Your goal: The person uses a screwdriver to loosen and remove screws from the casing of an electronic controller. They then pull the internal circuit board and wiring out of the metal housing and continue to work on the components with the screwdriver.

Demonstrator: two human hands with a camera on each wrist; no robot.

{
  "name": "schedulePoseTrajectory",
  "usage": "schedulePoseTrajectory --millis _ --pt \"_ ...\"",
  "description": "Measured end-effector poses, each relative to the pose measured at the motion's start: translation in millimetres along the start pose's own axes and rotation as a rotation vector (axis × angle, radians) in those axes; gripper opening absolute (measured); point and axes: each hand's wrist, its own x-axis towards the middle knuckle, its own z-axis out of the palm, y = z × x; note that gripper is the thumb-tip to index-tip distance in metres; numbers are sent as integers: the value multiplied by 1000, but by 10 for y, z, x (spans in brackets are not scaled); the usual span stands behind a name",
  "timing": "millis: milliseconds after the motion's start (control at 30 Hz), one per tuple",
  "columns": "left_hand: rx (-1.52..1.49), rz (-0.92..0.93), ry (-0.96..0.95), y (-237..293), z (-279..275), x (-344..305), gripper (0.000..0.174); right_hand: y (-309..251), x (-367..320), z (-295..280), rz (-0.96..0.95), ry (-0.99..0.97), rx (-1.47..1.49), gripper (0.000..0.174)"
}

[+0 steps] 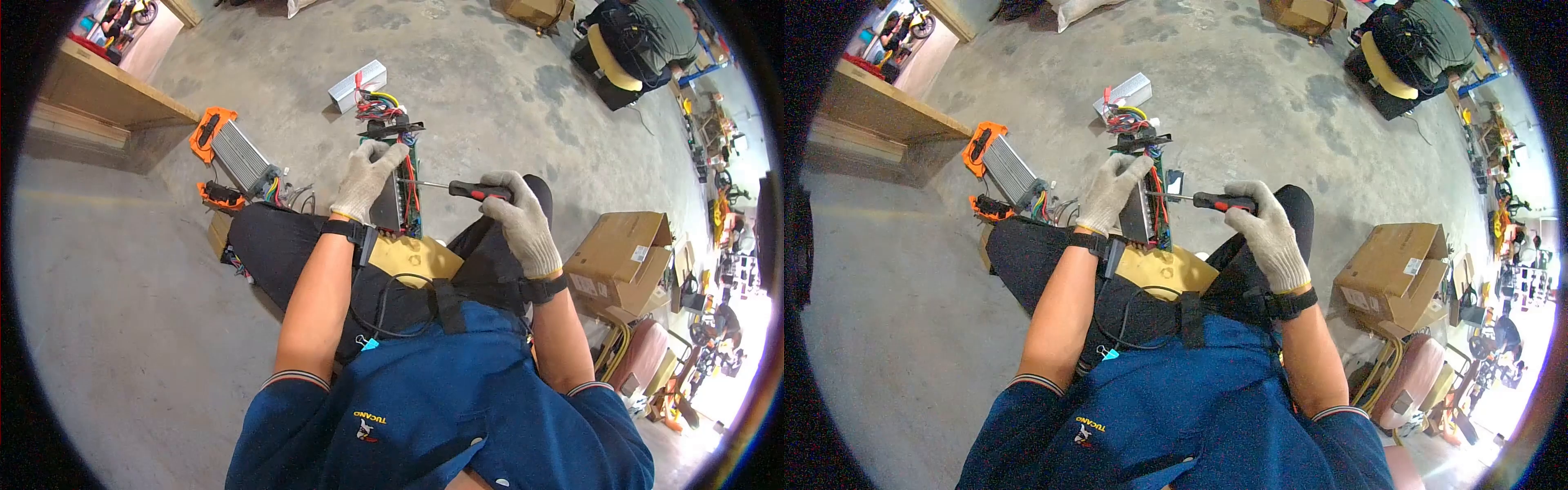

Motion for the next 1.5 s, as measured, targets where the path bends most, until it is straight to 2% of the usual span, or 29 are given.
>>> schedulePoseTrajectory --millis 33,100,200,233,300,433,500,633,700,767,833,900,933,1000,1033,1100,1133,1200,1233,1300,1333,1400,1433,1500 --pt "-17 -13 -15 6 -3 2 66 -40 -7 23 0 0 0 36" --pt "-33 -25 -32 -2 -1 14 66 -175 -31 73 230 16 269 33" --pt "-47 -22 -16 -29 18 33 65 -203 -19 -67 344 -83 207 38" --pt "-67 -12 -16 -31 15 29 64 -122 -16 -63 343 -84 206 38" --pt "-88 -2 -12 -19 7 28 63 70 -17 1 23 9 -37 37" --pt "-98 -28 -41 -7 7 30 61 -20 -33 79 -76 108 -72 34" --pt "-108 -31 -49 -10 9 27 62 -278 -49 55 355 54 218 37" --pt "-64 -4 -21 13 -6 10 64 73 9 -11 267 -43 221 40" --pt "-49 -6 -21 48 -15 -2 64 122 -18 7 -9 38 14 40" --pt "-123 -63 -28 101 -31 -17 53 73 -36 86 60 47 95 39" --pt "-111 -76 -21 72 -17 10 54 -57 -48 55 129 61 176 39" --pt "-99 -86 -15 8 14 34 55 -206 -34 -67 333 -96 238 44" --pt "-116 -58 -22 -34 27 51 57 -140 -27 -67 332 -95 237 44" --pt "-131 -30 -30 -53 32 46 60 -18 -33 -12 40 -17 -18 40" --pt "-128 -27 -30 -22 18 24 59 -38 -54 9 41 -17 -17 40" --pt "-124 -23 -33 -4 16 18 58 -145 -95 54 153 -3 217 37" --pt "-141 -29 -33 -21 25 23 58 -189 -94 28 154 1 217 37" --pt "-159 -31 -37 -41 36 41 59 -244 -68 -34 360 -61 242 36" --pt "-104 -26 -26 -53 33 54 58 -179 -58 -39 359 -58 240 36" --pt "-49 -25 -13 -74 35 66 58 41 -26 0 188 -32 163 38" --pt "-74 -25 -24 -80 34 69 58 110 -20 0 188 -34 164 38" --pt "-98 -26 -35 -89 36 72 58 190 -20 -3 -68 47 -93 37" --pt "-91 -30 -31 -88 39 74 58 39 -35 21 -68 48 -94 37" --pt "-84 -33 -28 -84 45 74 57 -262 -82 65 319 27 295 40"
